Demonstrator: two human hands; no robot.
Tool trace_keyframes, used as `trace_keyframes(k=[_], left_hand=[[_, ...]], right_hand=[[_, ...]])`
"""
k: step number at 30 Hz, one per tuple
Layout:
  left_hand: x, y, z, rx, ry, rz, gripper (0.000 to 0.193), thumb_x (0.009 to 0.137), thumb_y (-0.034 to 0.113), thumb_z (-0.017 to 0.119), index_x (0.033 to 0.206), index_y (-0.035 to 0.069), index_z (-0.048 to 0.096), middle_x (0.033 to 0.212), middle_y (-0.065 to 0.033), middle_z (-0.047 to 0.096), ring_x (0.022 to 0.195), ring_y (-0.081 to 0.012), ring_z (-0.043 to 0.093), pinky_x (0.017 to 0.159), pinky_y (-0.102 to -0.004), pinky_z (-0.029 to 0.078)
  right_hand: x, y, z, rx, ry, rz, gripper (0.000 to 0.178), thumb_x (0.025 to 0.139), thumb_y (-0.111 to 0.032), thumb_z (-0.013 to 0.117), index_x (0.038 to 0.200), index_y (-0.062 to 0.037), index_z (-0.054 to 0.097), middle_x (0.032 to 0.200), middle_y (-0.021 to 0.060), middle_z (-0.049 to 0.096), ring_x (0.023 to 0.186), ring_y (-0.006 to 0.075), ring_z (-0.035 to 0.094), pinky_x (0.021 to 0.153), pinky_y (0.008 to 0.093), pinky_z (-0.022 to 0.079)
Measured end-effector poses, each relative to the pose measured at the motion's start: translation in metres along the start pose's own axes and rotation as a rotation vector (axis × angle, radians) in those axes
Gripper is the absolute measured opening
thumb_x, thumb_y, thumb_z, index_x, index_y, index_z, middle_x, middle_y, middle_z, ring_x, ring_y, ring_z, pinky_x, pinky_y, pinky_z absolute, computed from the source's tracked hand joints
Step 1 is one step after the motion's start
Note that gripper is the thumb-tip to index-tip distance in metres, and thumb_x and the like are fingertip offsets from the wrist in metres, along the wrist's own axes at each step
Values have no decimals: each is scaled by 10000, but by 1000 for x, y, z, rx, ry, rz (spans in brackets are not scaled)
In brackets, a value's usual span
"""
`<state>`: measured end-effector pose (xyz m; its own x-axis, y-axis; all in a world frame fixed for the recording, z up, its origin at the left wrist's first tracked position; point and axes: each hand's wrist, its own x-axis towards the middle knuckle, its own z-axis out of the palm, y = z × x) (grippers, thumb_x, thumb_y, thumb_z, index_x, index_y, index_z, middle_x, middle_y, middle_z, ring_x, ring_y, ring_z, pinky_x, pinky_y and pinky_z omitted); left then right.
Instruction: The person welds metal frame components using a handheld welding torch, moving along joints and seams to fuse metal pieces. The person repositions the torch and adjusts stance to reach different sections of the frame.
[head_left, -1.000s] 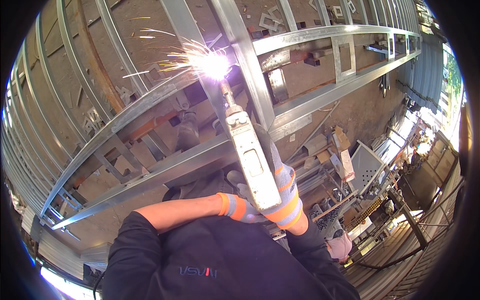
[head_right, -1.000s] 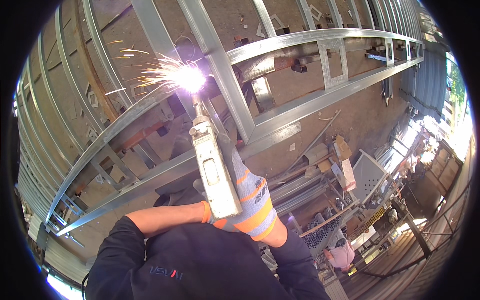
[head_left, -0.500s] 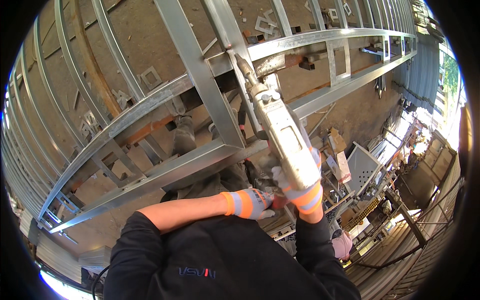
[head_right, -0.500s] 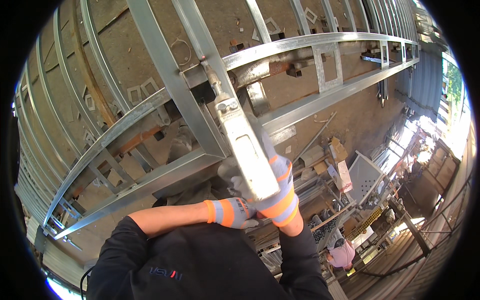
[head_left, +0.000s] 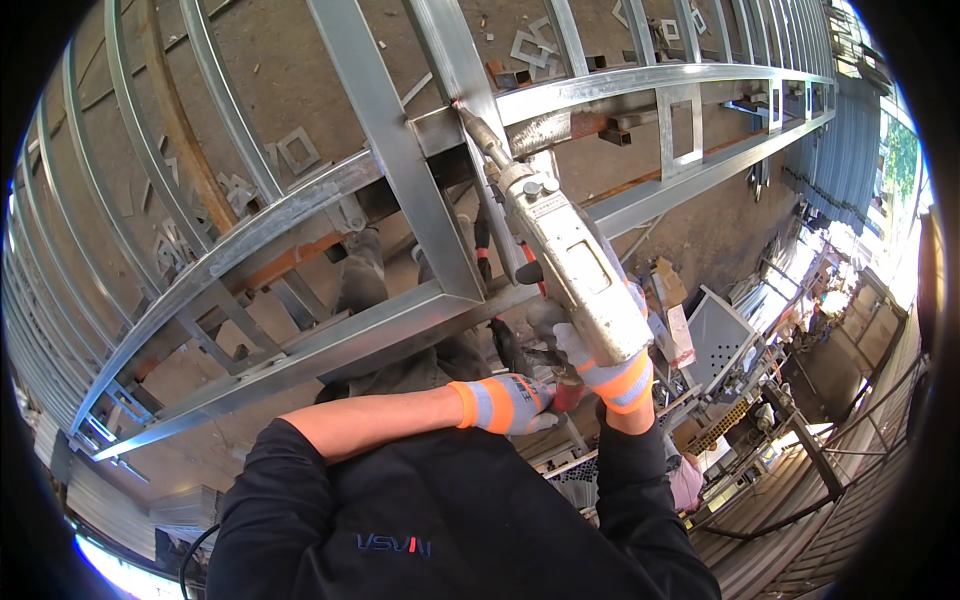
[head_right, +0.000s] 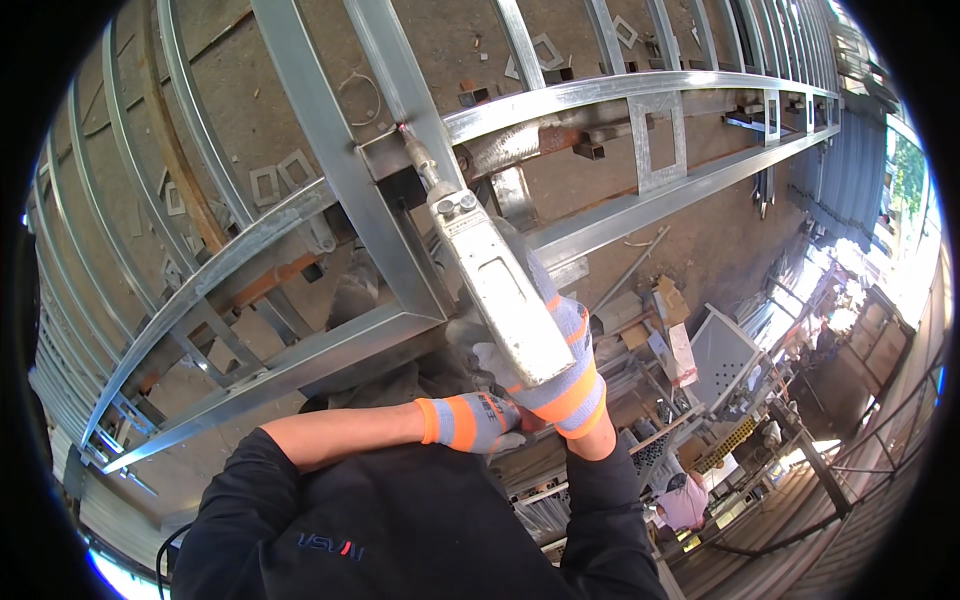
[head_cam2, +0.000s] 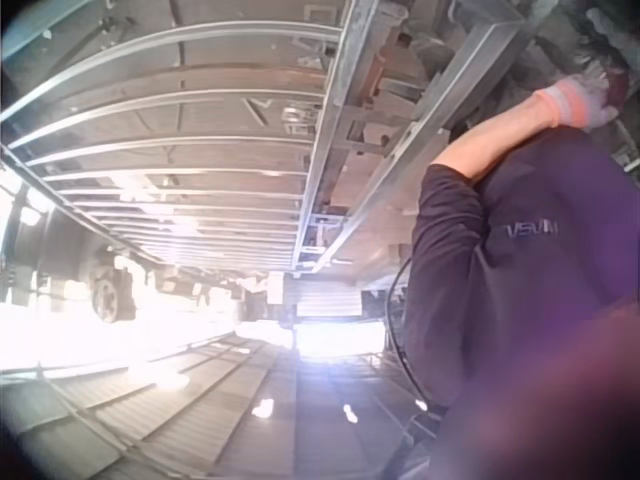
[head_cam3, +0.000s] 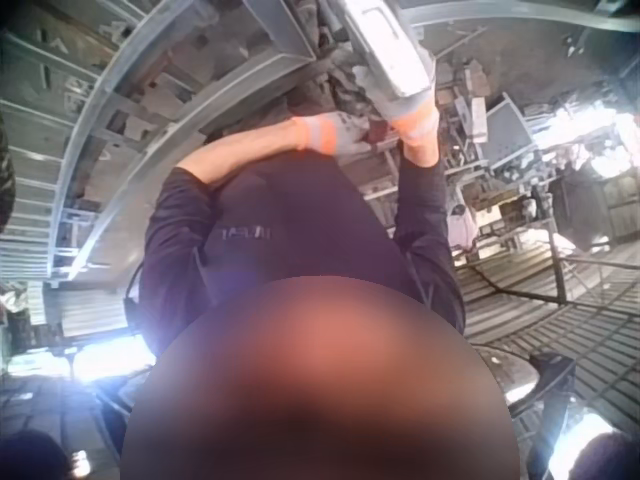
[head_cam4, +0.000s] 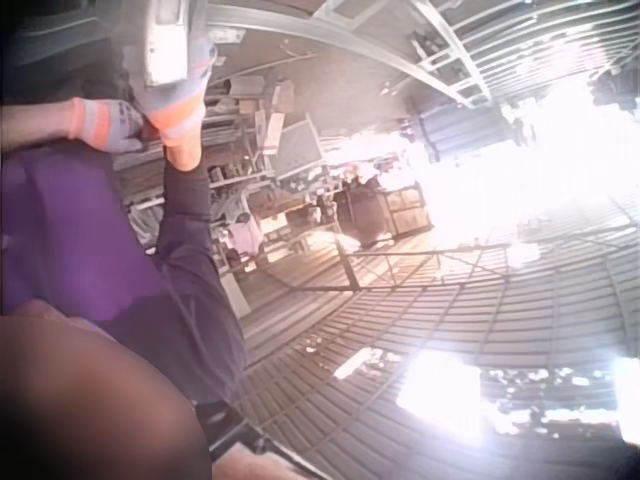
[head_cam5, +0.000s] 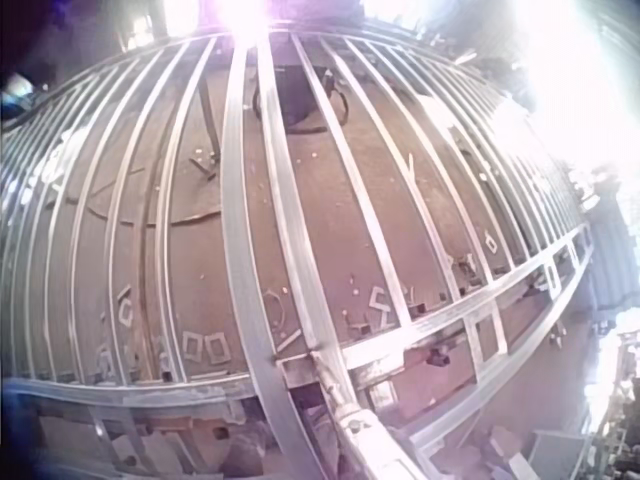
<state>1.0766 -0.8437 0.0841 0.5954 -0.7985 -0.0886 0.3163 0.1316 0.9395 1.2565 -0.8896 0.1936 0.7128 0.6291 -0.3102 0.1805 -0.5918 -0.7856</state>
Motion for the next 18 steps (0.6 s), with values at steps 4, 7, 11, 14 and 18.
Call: trace_keyframes(k=[4,7,11,14,18], left_hand=[[4,-8,4,36,-15,0,516,1046,488,502,1136,-2,637,1092,-249,706,1028,-460,667,908,-514,522],[5,-8,4,59,-10,-12,505,1044,483,506,1138,4,637,1095,-248,706,1028,-458,669,911,-514,522],[2,2,-9,46,-42,-21,481,1041,461,518,1190,18,633,1105,-247,710,1042,-451,672,924,-506,523],[-1,10,-13,14,-12,-11,456,1037,435,539,1254,44,628,1106,-241,715,1059,-445,670,939,-492,525],[3,-3,3,-37,74,109,430,1035,418,558,1285,75,630,1109,-235,719,1068,-440,668,946,-483,525]], right_hand=[[11,-8,-3,16,-25,-95,606,824,-48,762,1405,-24,592,1108,105,754,867,264,757,746,341,586],[11,-9,-2,-30,-51,-109,607,836,-28,745,1419,-23,575,1113,104,761,899,240,766,753,330,590],[11,-21,-1,207,-61,98,645,869,30,692,1484,-22,506,1126,99,764,969,191,769,784,303,599],[9,-18,-1,242,-118,67,701,888,70,655,1546,-24,431,1182,108,745,1011,172,762,806,292,605],[11,-26,5,92,-84,74,753,882,60,668,1575,-29,387,1146,99,751,989,177,767,800,300,607]])
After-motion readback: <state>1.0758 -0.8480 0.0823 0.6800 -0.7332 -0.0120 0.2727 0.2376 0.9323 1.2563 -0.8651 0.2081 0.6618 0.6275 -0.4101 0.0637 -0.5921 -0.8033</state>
